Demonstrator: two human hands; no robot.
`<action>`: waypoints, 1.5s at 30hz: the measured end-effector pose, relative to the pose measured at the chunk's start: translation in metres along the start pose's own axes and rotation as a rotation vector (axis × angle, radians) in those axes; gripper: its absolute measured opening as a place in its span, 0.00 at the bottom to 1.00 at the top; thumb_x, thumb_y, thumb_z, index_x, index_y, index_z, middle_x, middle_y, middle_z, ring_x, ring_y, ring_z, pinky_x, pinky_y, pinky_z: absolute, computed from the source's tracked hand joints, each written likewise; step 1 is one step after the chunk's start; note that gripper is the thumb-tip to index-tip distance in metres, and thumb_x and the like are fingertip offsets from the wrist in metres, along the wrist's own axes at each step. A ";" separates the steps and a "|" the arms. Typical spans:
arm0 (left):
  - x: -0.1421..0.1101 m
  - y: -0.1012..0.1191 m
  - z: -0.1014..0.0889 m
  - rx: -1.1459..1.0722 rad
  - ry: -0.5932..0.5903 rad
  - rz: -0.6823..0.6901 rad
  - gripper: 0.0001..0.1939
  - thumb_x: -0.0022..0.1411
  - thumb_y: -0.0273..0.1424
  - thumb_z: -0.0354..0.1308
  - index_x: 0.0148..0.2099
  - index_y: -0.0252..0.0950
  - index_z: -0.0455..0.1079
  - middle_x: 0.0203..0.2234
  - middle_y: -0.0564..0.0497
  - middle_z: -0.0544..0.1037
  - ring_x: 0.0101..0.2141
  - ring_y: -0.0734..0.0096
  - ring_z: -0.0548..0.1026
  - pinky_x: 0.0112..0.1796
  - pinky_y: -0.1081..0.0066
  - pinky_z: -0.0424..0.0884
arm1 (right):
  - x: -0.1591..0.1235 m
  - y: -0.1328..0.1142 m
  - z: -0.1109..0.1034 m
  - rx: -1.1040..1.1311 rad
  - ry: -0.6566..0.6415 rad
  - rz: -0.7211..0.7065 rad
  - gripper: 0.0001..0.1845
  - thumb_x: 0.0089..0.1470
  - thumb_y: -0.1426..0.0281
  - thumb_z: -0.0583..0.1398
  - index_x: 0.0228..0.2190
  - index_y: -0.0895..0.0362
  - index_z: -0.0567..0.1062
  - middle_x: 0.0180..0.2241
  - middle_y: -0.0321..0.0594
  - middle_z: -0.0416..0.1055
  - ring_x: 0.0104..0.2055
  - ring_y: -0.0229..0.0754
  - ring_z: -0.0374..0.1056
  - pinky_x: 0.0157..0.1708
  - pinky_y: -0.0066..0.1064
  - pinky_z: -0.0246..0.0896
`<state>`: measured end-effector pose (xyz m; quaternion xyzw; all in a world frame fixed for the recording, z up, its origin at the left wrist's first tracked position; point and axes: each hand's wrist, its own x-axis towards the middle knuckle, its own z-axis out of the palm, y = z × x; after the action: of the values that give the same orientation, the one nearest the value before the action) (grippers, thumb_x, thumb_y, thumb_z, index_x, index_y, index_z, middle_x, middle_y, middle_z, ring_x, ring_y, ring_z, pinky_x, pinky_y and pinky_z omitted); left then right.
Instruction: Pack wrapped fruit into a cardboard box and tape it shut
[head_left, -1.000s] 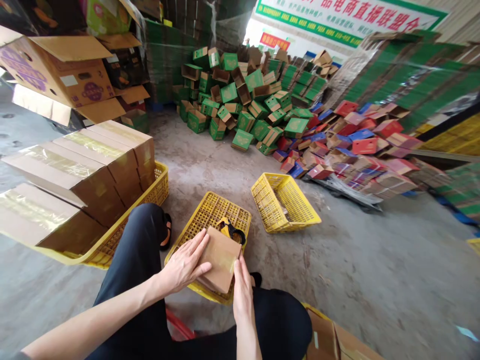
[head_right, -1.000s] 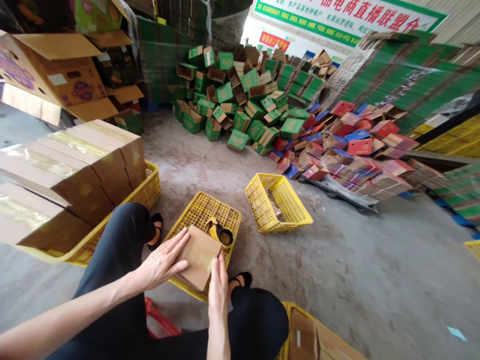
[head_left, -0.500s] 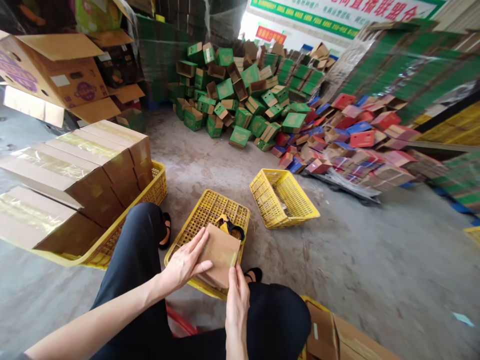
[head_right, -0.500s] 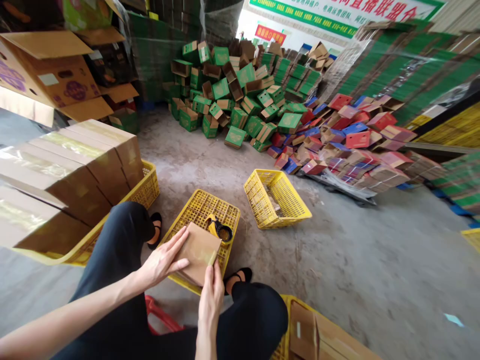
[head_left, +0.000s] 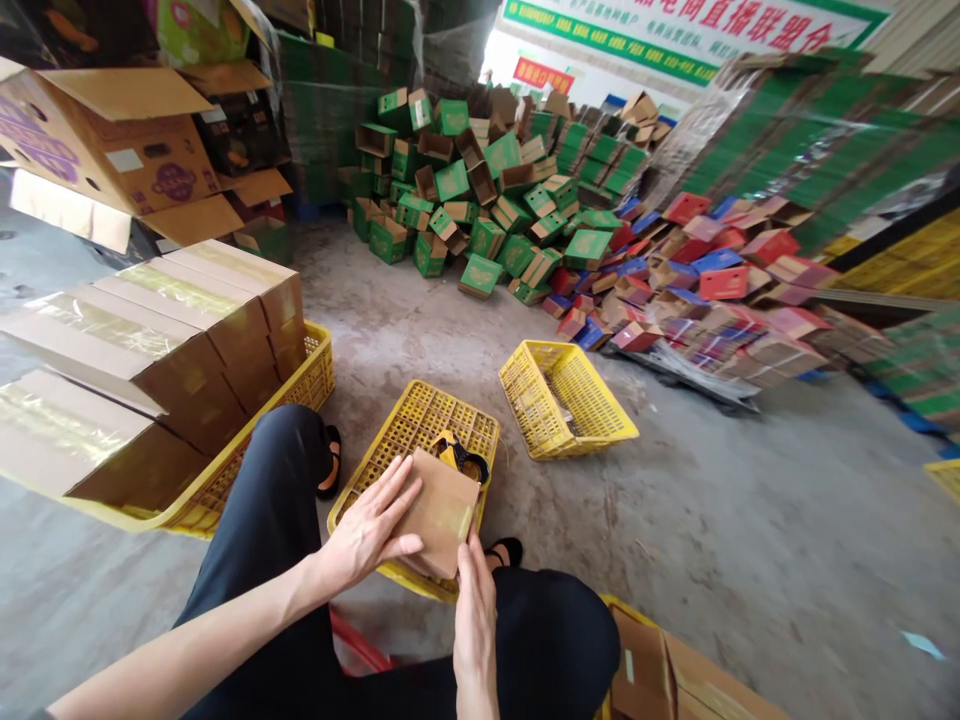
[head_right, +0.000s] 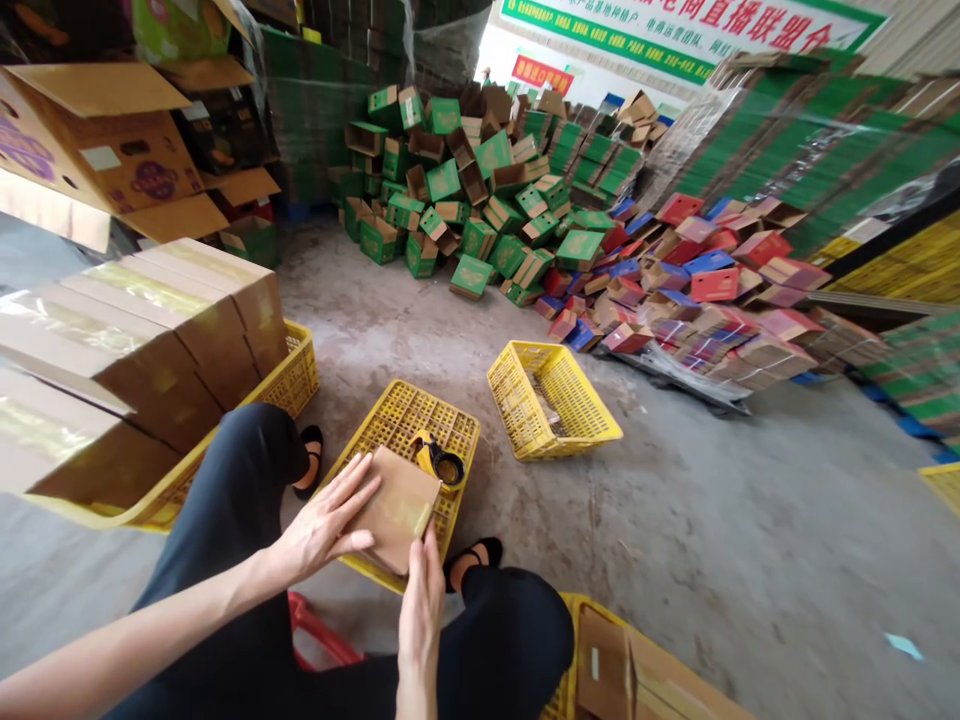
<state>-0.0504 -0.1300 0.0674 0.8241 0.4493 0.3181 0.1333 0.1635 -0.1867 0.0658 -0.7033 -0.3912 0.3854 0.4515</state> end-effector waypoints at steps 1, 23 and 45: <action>-0.001 0.002 -0.002 0.017 -0.020 0.033 0.46 0.68 0.58 0.51 0.78 0.44 0.42 0.75 0.42 0.43 0.72 0.42 0.46 0.66 0.46 0.60 | 0.000 0.000 0.003 -0.011 0.012 -0.009 0.36 0.59 0.45 0.60 0.61 0.52 0.74 0.63 0.41 0.69 0.67 0.54 0.64 0.60 0.39 0.66; 0.001 0.023 0.000 0.050 -0.104 0.114 0.28 0.72 0.49 0.54 0.69 0.50 0.64 0.71 0.46 0.60 0.71 0.45 0.54 0.66 0.37 0.53 | -0.032 0.006 0.003 -0.411 0.071 -0.542 0.31 0.72 0.57 0.48 0.68 0.59 0.63 0.67 0.52 0.62 0.69 0.56 0.60 0.64 0.50 0.63; -0.020 -0.001 -0.016 -0.534 0.051 -0.088 0.25 0.74 0.35 0.53 0.70 0.45 0.61 0.65 0.42 0.67 0.65 0.54 0.66 0.63 0.54 0.67 | -0.010 -0.040 0.035 -1.084 0.061 -0.873 0.43 0.69 0.46 0.46 0.70 0.66 0.57 0.68 0.56 0.58 0.73 0.66 0.46 0.68 0.68 0.32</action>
<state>-0.0691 -0.1469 0.0716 0.7310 0.3882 0.4400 0.3483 0.1198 -0.1723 0.0948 -0.6182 -0.7627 -0.1009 0.1612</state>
